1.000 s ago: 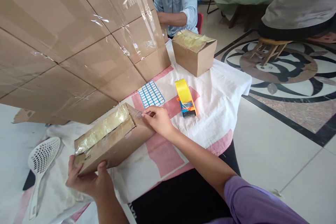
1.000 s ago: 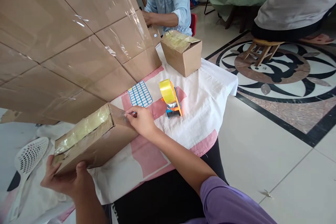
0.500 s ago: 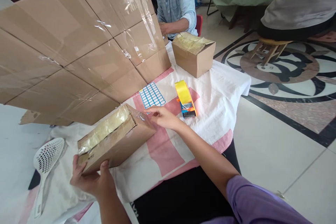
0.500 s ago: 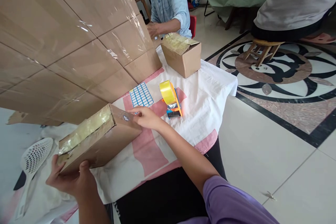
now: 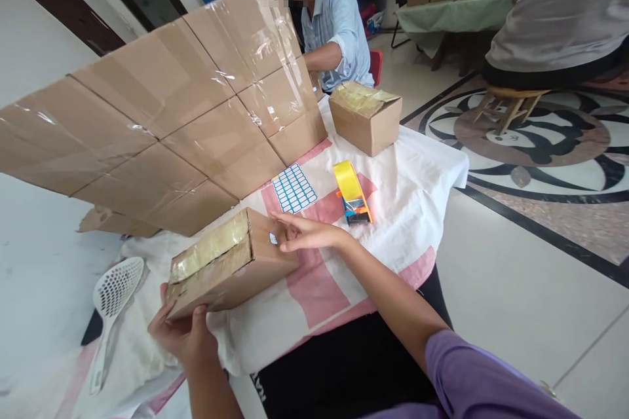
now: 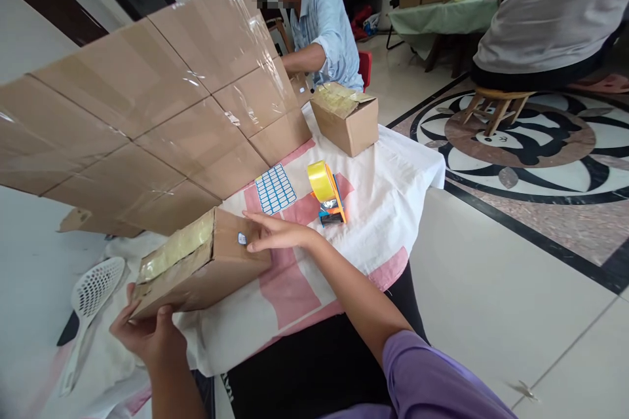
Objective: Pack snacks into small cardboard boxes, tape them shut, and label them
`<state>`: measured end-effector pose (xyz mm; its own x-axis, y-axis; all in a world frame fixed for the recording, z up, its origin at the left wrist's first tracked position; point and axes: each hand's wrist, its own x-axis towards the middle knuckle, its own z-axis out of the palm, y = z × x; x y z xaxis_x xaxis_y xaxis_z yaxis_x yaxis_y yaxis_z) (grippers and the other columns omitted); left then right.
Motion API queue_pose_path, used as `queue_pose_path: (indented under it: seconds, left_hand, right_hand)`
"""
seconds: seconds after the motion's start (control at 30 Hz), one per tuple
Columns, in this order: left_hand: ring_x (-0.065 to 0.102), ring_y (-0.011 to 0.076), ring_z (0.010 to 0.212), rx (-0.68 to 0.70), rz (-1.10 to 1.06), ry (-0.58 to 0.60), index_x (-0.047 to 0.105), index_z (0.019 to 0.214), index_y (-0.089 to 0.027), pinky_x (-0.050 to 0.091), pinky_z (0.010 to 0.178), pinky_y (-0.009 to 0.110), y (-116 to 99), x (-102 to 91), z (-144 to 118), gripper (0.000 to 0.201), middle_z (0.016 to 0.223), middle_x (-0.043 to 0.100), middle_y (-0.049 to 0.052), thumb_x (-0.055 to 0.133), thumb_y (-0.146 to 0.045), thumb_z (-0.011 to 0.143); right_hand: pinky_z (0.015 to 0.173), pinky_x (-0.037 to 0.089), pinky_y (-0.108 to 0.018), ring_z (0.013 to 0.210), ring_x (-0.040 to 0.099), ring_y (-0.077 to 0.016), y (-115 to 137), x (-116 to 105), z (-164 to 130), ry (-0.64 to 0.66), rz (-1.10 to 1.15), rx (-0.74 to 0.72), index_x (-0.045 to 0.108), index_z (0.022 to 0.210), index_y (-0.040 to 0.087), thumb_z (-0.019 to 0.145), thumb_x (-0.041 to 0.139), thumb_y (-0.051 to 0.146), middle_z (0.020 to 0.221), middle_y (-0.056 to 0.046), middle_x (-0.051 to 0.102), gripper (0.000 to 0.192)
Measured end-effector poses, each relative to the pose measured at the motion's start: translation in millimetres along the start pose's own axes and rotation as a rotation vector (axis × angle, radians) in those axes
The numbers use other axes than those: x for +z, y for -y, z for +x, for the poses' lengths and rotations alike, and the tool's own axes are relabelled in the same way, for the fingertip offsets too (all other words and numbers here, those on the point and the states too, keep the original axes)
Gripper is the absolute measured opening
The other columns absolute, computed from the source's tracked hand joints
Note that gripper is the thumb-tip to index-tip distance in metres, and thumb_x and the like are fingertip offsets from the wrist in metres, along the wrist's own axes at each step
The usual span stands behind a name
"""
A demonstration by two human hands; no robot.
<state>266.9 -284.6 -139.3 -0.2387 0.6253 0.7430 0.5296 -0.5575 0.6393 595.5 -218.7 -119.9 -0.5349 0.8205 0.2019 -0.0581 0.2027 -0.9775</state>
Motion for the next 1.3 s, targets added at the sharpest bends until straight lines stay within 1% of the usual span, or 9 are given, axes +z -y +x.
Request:
queue_pose_path:
  seconds: [0.1,0.27,0.37,0.5,0.6,0.77,0.97,1.17,1.3]
  left_hand:
    - [0.039,0.0346,0.150,-0.026,-0.035,0.002,0.041,0.116,-0.023,0.030,0.119,0.066,1.7,-1.1,-0.4,0.056,0.159,0.041,0.024,0.079,-0.043,0.079]
    - [0.038,0.0350,0.150,-0.026,-0.008,0.023,0.040,0.120,-0.024,0.033,0.119,0.064,1.3,1.2,-1.0,0.061,0.158,0.040,0.022,0.079,-0.047,0.078]
    - [0.038,0.0356,0.150,-0.015,-0.007,0.019,0.041,0.119,-0.024,0.033,0.119,0.064,1.7,2.9,-1.3,0.062,0.157,0.042,0.021,0.080,-0.046,0.077]
    - [0.040,0.0354,0.149,-0.027,-0.018,0.019,0.042,0.121,-0.024,0.033,0.119,0.064,2.4,2.0,-2.2,0.057,0.158,0.042,0.020,0.078,-0.041,0.080]
    - [0.037,0.0362,0.150,-0.048,-0.026,0.026,0.042,0.123,-0.023,0.032,0.119,0.066,-1.0,0.7,-3.2,0.057,0.159,0.041,0.020,0.077,-0.039,0.080]
    - [0.032,0.0328,0.154,-0.094,-0.066,0.010,0.037,0.141,-0.033,0.030,0.119,0.067,-18.2,4.1,-6.9,0.062,0.165,0.036,0.012,0.067,-0.036,0.087]
    - [0.067,0.0338,0.122,-0.304,-0.208,-0.079,0.028,0.149,-0.053,0.051,0.098,0.072,-20.1,25.4,-10.4,0.072,0.162,0.040,0.005,0.060,-0.027,0.090]
    - [0.074,0.0229,0.089,-0.535,-0.346,-0.111,0.056,0.129,-0.033,0.059,0.090,0.049,-16.5,43.3,-15.0,0.058,0.123,0.068,0.004,0.077,-0.028,0.075]
    - [0.073,0.0211,0.079,-0.666,-0.418,-0.235,0.060,0.115,-0.027,0.057,0.086,0.040,-18.6,43.8,-11.6,0.056,0.103,0.074,0.001,0.084,-0.030,0.065]
  right_hand:
    - [0.104,0.046,-0.039,0.124,0.056,-0.0242,-4.0,6.9,4.4,-0.080,0.005,-0.015,0.044,0.155,0.025,0.087,0.075,0.043,0.139,-0.010,0.058,0.078]
    - [0.112,0.040,-0.041,0.135,0.050,-0.0257,-12.6,9.9,7.7,-0.131,0.013,-0.036,0.049,0.152,0.028,0.082,0.081,0.041,0.150,-0.010,0.052,0.078]
    - [0.110,0.043,-0.040,0.137,0.048,-0.0278,-8.0,5.5,2.5,-0.051,0.015,-0.008,0.037,0.159,0.028,0.080,0.082,0.043,0.151,-0.012,0.050,0.092]
    - [0.107,0.045,-0.038,0.144,0.041,-0.0317,8.8,5.6,-8.8,0.105,-0.088,0.020,-0.003,0.166,0.029,0.070,0.088,0.048,0.163,-0.017,0.032,0.134]
    - [0.107,0.045,-0.041,0.140,0.046,-0.0364,21.2,15.0,-15.1,0.055,-0.273,-0.042,-0.013,0.164,0.031,0.063,0.092,0.048,0.167,-0.018,0.021,0.147]
    - [0.099,0.050,-0.048,0.125,0.057,-0.0386,36.9,27.8,-23.1,-0.115,-0.406,-0.094,-0.011,0.164,0.034,0.058,0.092,0.049,0.159,-0.018,0.033,0.148]
    - [0.116,0.040,-0.052,0.141,0.045,-0.0384,70.9,0.9,-64.1,-0.500,-0.324,-0.238,-0.002,0.166,0.028,0.066,0.088,0.051,0.162,-0.016,0.032,0.136]
    - [0.114,0.041,-0.060,0.138,0.049,-0.0403,97.5,-56.7,-165.3,-1.197,-0.648,-0.230,0.010,0.164,0.022,0.068,0.088,0.046,0.154,-0.019,0.044,0.125]
    - [0.090,0.057,-0.058,0.119,0.061,-0.0434,83.6,-87.5,-216.7,-1.431,-0.703,-0.092,0.028,0.158,0.024,0.056,0.094,0.041,0.143,-0.021,0.050,0.122]
